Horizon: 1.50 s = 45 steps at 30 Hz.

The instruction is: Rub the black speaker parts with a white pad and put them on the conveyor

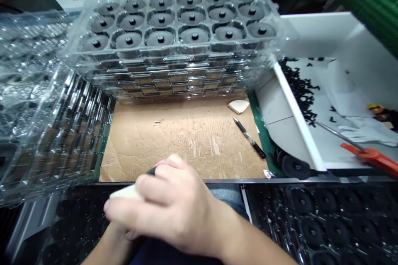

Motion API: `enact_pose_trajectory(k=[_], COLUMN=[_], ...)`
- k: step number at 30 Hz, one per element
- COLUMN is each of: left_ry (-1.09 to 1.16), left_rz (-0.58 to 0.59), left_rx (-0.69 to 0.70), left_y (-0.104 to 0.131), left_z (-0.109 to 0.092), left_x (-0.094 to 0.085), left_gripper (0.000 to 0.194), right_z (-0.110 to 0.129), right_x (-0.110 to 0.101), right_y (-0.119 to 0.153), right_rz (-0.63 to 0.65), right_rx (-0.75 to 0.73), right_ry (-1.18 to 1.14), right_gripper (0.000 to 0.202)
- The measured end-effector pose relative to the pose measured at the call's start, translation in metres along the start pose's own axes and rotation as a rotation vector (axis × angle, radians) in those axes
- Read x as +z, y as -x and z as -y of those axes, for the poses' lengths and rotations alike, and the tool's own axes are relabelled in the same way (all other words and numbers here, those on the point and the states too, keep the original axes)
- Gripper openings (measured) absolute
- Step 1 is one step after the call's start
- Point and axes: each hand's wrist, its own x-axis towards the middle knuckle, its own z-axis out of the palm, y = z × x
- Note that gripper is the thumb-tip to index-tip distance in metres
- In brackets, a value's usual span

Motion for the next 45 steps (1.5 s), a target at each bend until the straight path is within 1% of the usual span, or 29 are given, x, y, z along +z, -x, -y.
enact_pose_trajectory(k=[1,2,3,4,5,6,8,9,10,12,13,16,17,18,20,21,22,26,28,30,33,35,36,37,39,41,42,43,45], left_ry=[-0.005,-0.004,-0.01,-0.022,-0.035,-0.047,-0.059,-0.061,-0.056,-0.038,-0.029,0.013,0.027,0.043,0.082,0.1,0.116,0.144,0.147,0.142,0.127,0.118,0.111,0.099,0.067,0.058,0.055,0.049,0.04], left_rz=[0.007,0.028,0.048,0.06,0.067,0.069,0.071,0.072,0.073,0.089,0.1,0.096,0.077,0.053,0.013,0.005,0.005,0.037,0.059,0.066,0.055,0.039,0.03,0.021,-0.009,-0.04,-0.048,-0.049,-0.041], left_rx=[0.007,0.012,0.021,0.04,0.058,0.074,0.099,0.105,0.11,0.118,0.113,0.118,0.128,0.143,0.172,0.175,0.177,0.159,0.152,0.151,0.166,0.173,0.166,0.15,0.107,0.086,0.077,0.067,0.055], left_y=[-0.001,-0.002,-0.003,-0.004,-0.006,-0.007,-0.009,-0.009,-0.009,-0.008,-0.008,-0.008,-0.01,-0.011,-0.014,-0.016,-0.018,-0.022,-0.023,-0.024,-0.026,-0.026,-0.026,-0.026,-0.026,-0.027,-0.027,-0.027,-0.027], left_z=[0.002,0.004,0.005,0.006,0.006,0.006,0.005,0.004,0.003,0.001,0.001,0.001,0.002,0.002,0.001,0.0,-0.002,-0.008,-0.009,-0.01,-0.008,-0.007,-0.007,-0.007,-0.009,-0.011,-0.011,-0.012,-0.013], left_x=[0.0,0.0,0.0,-0.001,-0.001,-0.001,0.0,0.001,0.003,0.006,0.008,0.008,0.007,0.006,0.003,0.001,0.0,-0.001,0.0,0.002,0.004,0.005,0.005,0.005,0.005,0.005,0.006,0.008,0.012], left_gripper=[0.047,0.045,0.043,0.038,0.033,0.03,0.032,0.035,0.038,0.043,0.041,0.029,0.026,0.027,0.037,0.044,0.049,0.053,0.052,0.05,0.05,0.052,0.051,0.049,0.047,0.048,0.047,0.044,0.031], right_z=[0.002,0.001,0.0,-0.002,-0.004,-0.006,-0.008,-0.008,-0.008,-0.005,-0.004,-0.011,-0.017,-0.026,-0.045,-0.053,-0.059,-0.065,-0.061,-0.055,-0.037,-0.022,-0.016,-0.01,-0.005,-0.006,-0.007,-0.009,-0.011], right_x=[-0.001,0.0,0.001,0.003,0.004,0.005,0.006,0.005,0.004,0.003,0.003,0.008,0.01,0.012,0.017,0.021,0.026,0.056,0.062,0.056,0.035,0.025,0.023,0.022,0.023,0.022,0.021,0.021,0.021], right_y=[-0.005,-0.008,-0.009,-0.009,-0.009,-0.008,-0.007,-0.006,-0.006,-0.006,-0.007,-0.009,-0.008,-0.006,0.003,0.01,0.019,0.059,0.068,0.062,0.031,0.008,0.0,-0.006,-0.012,-0.012,-0.013,-0.014,-0.016], right_rz=[0.059,0.082,0.081,0.07,0.045,0.025,0.006,-0.002,-0.014,-0.051,-0.064,-0.066,-0.068,-0.071,-0.082,-0.077,-0.07,-0.034,-0.042,-0.082,-0.253,-0.376,-0.388,-0.365,-0.221,-0.068,-0.027,-0.043,-0.156], right_rx=[0.006,0.075,0.155,0.192,0.165,0.088,-0.036,-0.006,0.094,0.317,0.334,0.111,0.108,0.18,0.425,0.514,0.558,0.546,0.567,0.603,0.616,0.512,0.436,0.377,0.324,0.351,0.37,0.382,0.386], right_ry=[0.011,0.054,0.124,0.187,0.208,0.169,0.01,-0.046,-0.05,0.078,0.127,0.032,-0.008,-0.017,0.051,0.084,0.098,0.068,0.091,0.135,0.166,0.12,0.084,0.038,-0.076,-0.16,-0.158,-0.117,0.007], right_gripper=[0.026,0.028,0.028,0.028,0.027,0.028,0.029,0.029,0.029,0.028,0.028,0.031,0.031,0.029,0.025,0.023,0.022,0.022,0.019,0.018,0.022,0.024,0.024,0.023,0.022,0.021,0.021,0.02,0.021])
